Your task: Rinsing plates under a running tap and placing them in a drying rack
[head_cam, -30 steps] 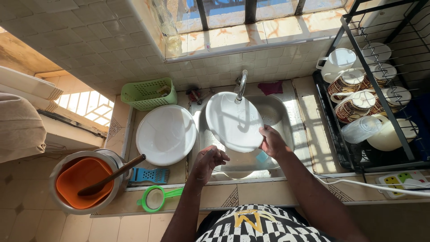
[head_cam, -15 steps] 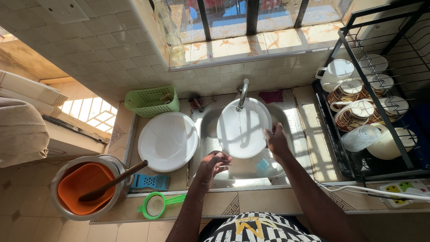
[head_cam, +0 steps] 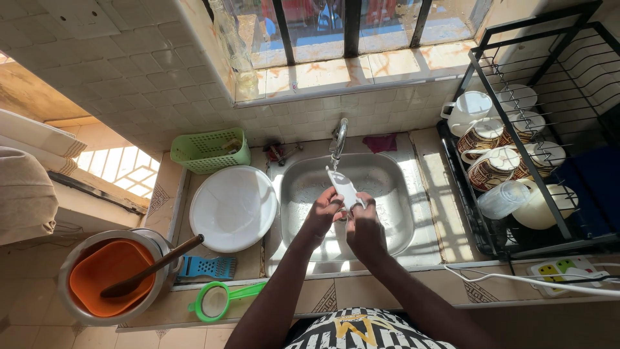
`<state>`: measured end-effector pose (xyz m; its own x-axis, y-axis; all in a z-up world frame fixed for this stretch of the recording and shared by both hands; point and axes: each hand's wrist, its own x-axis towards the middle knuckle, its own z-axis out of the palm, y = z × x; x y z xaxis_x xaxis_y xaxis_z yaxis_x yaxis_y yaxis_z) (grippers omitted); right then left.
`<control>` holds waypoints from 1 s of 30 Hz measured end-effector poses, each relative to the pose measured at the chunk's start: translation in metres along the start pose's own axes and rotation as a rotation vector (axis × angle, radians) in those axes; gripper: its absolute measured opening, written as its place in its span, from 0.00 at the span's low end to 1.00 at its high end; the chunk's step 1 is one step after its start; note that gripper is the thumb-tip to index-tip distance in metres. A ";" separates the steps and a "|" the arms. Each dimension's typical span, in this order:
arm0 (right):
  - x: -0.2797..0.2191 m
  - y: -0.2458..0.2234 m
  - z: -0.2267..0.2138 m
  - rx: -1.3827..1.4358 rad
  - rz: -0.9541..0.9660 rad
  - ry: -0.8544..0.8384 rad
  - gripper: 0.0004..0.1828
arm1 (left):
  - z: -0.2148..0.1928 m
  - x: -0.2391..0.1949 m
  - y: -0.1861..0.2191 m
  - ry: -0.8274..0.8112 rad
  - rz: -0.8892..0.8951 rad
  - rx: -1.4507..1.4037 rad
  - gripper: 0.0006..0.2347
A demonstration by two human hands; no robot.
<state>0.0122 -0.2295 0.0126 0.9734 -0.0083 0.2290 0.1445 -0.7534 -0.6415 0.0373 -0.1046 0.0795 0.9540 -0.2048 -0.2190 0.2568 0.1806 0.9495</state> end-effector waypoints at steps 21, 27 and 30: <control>0.031 -0.017 0.026 -0.494 -0.286 -0.445 0.42 | -0.046 0.048 -0.080 0.189 0.120 -0.331 0.20; 0.057 0.027 0.091 -0.446 -0.404 -0.045 0.31 | -0.032 0.030 -0.034 0.239 0.042 -0.330 0.19; 0.088 0.081 0.152 -0.374 -0.337 0.099 0.32 | -0.068 0.062 -0.118 0.214 0.107 -0.285 0.17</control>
<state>0.1365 -0.1911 -0.1307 0.8596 0.2269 0.4579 0.3561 -0.9086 -0.2181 0.0771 -0.0733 -0.0612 0.9809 0.0302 -0.1923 0.1576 0.4569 0.8755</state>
